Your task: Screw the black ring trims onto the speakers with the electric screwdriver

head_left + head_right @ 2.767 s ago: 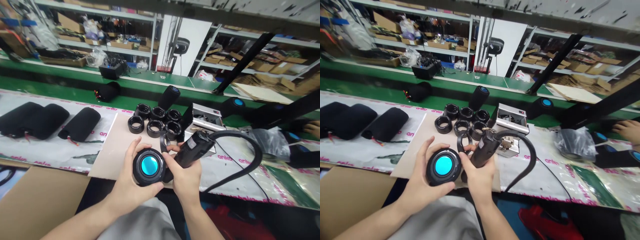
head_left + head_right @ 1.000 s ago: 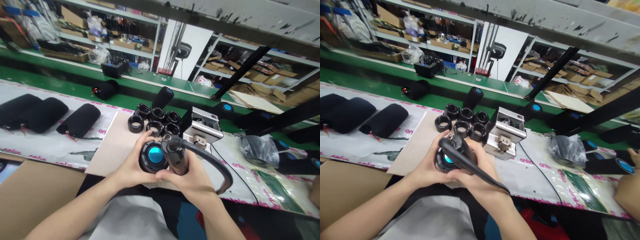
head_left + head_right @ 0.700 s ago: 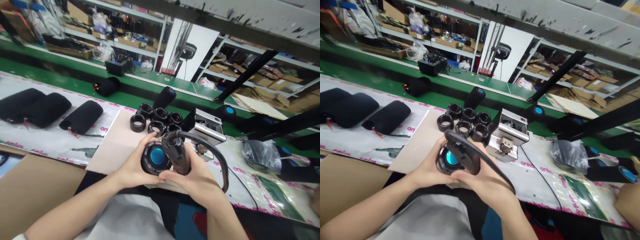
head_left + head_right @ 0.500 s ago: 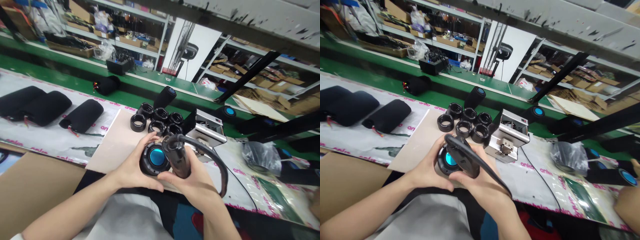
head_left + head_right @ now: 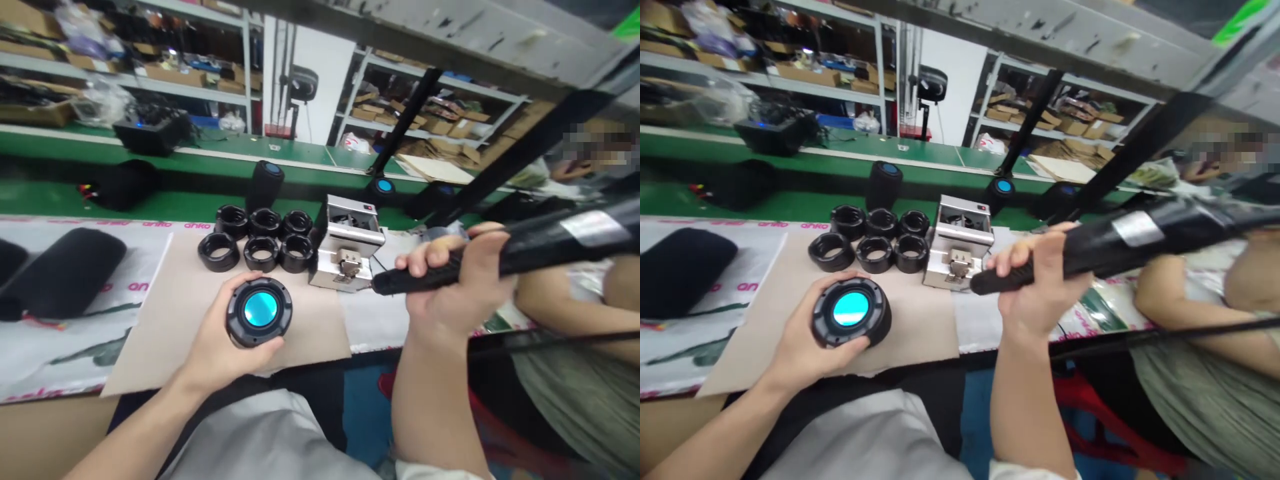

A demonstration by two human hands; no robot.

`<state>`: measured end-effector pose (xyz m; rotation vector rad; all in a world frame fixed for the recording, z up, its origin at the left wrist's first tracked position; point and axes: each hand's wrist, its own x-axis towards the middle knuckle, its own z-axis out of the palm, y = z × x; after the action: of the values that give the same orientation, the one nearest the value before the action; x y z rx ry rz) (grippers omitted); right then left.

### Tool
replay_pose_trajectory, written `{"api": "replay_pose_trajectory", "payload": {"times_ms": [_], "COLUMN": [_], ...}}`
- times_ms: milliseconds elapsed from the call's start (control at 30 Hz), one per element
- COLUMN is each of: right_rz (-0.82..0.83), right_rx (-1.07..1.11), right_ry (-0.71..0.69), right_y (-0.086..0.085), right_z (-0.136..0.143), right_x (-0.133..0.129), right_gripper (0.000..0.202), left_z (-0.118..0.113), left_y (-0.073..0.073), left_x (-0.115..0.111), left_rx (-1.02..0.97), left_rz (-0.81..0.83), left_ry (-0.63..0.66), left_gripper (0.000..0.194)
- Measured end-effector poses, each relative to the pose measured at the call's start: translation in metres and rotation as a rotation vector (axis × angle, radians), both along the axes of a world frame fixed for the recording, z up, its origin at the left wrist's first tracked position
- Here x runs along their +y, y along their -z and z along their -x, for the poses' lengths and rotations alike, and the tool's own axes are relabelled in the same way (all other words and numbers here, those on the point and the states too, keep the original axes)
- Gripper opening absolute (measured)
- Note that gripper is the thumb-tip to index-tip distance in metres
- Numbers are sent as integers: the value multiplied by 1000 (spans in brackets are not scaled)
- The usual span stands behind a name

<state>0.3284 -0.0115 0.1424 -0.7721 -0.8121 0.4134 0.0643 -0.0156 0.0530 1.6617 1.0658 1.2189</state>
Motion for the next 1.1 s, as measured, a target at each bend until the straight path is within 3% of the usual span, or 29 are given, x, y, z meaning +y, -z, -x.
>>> {"api": "replay_pose_trajectory", "payload": {"times_ms": [167, 300, 533, 800, 900, 1033, 1100], "right_rz": [45, 131, 143, 216, 157, -12, 3], "right_rx": [-74, -133, -173, -150, -65, -60, -91], "right_ry": [-42, -82, -97, -179, -258, -288, -326], "right_y": [5, 19, 27, 31, 14, -38, -63], "right_z": [-2, -2, 1, -2, 5, 28, 40], "right_x": [39, 60, 66, 64, 49, 21, 11], "right_gripper": [58, 61, 56, 55, 48, 33, 43], "left_z": [-30, -37, -31, -37, -37, -36, -36], "left_y": [-5, -6, 0, -4, -4, -3, -3], "left_x": [11, 15, 17, 18, 19, 20, 20], "left_rx": [14, 19, 54, -6, -11, -20, -19], "left_rz": [18, 26, -12, -31, -20, -26, -41], "left_ry": [167, 224, 233, 211, 221, 248, 242], "left_gripper": [79, 77, 81, 76, 76, 78, 77]}}
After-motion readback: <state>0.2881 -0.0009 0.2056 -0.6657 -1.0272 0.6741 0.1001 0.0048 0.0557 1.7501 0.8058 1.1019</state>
